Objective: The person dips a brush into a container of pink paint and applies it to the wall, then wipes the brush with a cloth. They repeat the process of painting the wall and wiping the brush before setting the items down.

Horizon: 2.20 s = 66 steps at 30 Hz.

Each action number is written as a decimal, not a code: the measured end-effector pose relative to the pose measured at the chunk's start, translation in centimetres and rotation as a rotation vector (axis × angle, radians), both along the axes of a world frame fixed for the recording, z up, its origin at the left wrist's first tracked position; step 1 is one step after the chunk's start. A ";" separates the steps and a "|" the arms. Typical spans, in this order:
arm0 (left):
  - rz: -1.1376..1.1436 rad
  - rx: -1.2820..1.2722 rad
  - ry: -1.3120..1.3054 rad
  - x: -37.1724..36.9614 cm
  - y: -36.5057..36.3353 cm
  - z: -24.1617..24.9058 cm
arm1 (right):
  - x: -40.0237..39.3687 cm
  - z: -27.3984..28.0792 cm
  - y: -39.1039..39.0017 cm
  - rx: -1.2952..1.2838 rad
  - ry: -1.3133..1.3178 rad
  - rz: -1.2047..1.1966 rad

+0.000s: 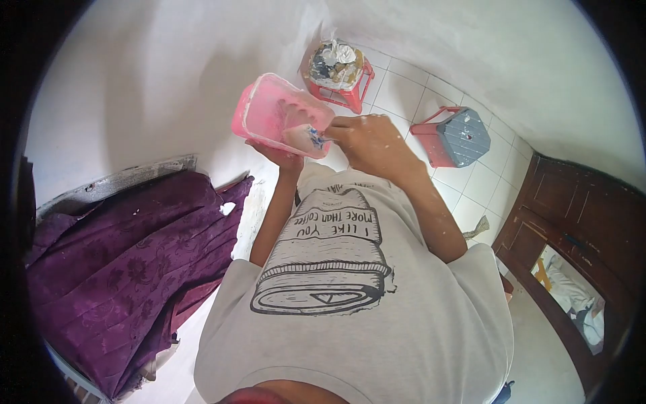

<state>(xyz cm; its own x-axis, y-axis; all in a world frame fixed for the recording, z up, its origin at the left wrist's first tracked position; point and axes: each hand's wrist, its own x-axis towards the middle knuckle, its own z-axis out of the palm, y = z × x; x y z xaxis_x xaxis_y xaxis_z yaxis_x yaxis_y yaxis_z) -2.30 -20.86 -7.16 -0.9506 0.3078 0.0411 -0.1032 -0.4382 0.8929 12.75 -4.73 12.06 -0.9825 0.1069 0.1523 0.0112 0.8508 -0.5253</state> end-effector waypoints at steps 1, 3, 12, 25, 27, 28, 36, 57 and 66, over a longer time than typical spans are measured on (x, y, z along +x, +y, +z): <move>0.003 0.001 0.003 -0.1 0.0 0.0 | 0.2 0.3 0.4 -0.030 -0.014 -0.041; -0.115 0.086 -0.026 0.4 0.4 2.3 | -0.1 0.3 0.3 -0.060 -0.032 -0.078; -0.213 0.000 -0.137 1.1 -1.7 3.0 | -0.2 -3.6 0.6 -0.367 -0.040 -0.050; 0.147 -0.176 -0.305 0.8 -16.5 0.5 | -3.9 -21.1 -5.4 -0.749 -0.386 -0.370; 0.171 -0.220 -0.386 1.3 -19.7 -0.3 | -6.4 -26.7 -8.4 -0.717 -0.369 -0.418; 0.165 -0.218 -0.436 1.3 -20.8 -0.6 | -8.0 -29.3 -9.6 -0.650 -0.329 -0.460; 0.097 -0.390 -0.449 0.4 -28.5 -4.9 | -22.3 -40.5 -17.6 -0.614 -0.367 -0.425; -0.125 -0.495 -0.310 -0.2 -33.6 -5.9 | -24.1 -45.6 -20.9 -0.574 -0.643 -0.572; -0.017 -0.156 -0.738 -0.7 -32.1 -5.3 | -23.2 -23.5 -23.1 -0.712 -0.088 -0.397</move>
<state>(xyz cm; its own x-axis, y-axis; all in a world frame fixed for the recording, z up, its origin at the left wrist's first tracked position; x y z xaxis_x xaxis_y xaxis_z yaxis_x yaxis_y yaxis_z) -2.96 -52.94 -12.48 -0.7091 0.2733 -0.6500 -0.7047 -0.3055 0.6403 -10.44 -27.80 -11.46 -0.8562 0.4916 -0.1590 0.3076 0.2378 -0.9213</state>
